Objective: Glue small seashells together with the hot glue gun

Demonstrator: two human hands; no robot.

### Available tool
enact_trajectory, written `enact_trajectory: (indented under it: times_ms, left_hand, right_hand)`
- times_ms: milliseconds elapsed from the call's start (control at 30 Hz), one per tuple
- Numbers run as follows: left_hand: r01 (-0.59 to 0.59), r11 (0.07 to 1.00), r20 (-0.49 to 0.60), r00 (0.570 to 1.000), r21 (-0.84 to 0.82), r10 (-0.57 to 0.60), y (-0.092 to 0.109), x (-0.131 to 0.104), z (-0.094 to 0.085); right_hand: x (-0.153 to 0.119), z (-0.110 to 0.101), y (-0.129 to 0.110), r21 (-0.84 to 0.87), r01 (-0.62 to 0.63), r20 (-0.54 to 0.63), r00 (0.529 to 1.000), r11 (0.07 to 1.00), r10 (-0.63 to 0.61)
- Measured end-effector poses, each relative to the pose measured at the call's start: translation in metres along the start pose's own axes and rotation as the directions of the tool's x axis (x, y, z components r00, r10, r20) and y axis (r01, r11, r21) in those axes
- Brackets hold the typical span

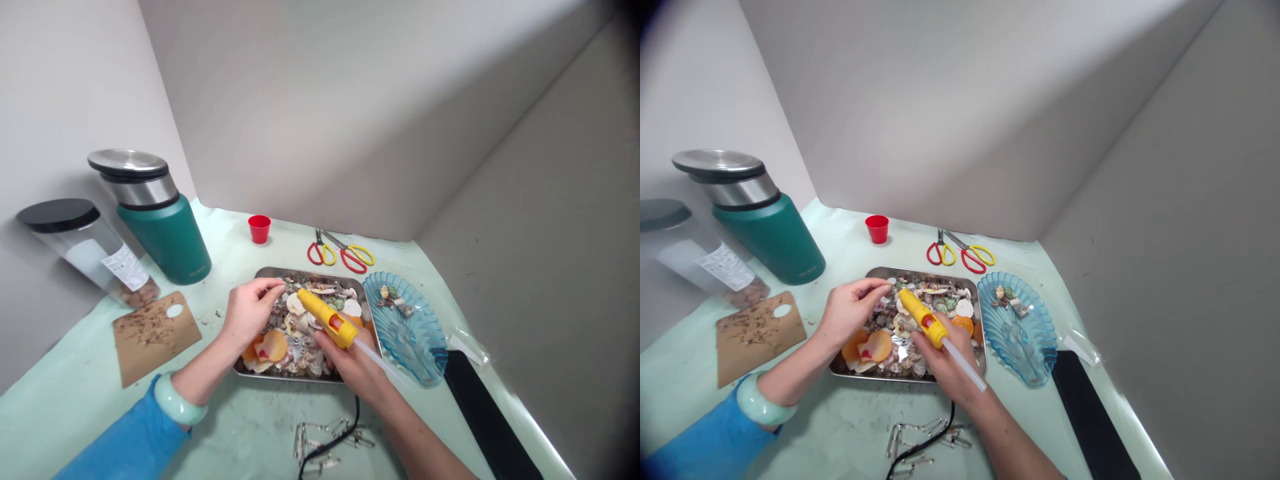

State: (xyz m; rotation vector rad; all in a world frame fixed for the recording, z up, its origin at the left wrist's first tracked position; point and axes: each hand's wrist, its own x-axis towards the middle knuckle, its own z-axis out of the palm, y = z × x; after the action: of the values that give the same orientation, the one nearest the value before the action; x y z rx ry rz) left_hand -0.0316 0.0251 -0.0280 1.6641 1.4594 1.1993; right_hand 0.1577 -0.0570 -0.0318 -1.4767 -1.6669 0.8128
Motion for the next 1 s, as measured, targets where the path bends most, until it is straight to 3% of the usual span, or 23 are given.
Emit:
enact_trajectory:
  times_ms: [500, 767, 1000]
  left_hand:
    - [-0.052, 0.998, -0.019, 0.999, -0.030, 0.051, 0.0027, -0.0011, -0.0005]
    - [-0.005, 1.000, 0.002, 1.000, -0.023, 0.005, 0.0004, -0.0001, -0.0003]
    - [-0.035, 0.998, -0.014, 0.999, -0.047, 0.034, 0.0019, -0.0002, -0.0003]
  right_hand:
    - [0.0005, -0.0008, -0.0003, -0.013, 0.008, 0.024, 1.000, 1.000, -0.007]
    - [0.0004, -0.0008, -0.0029, -0.014, 0.014, 0.042, 0.999, 1.000, -0.013]
    - [-0.0007, -0.0007, -0.0037, -0.003, -0.002, -0.028, 1.000, 1.000, 0.002]
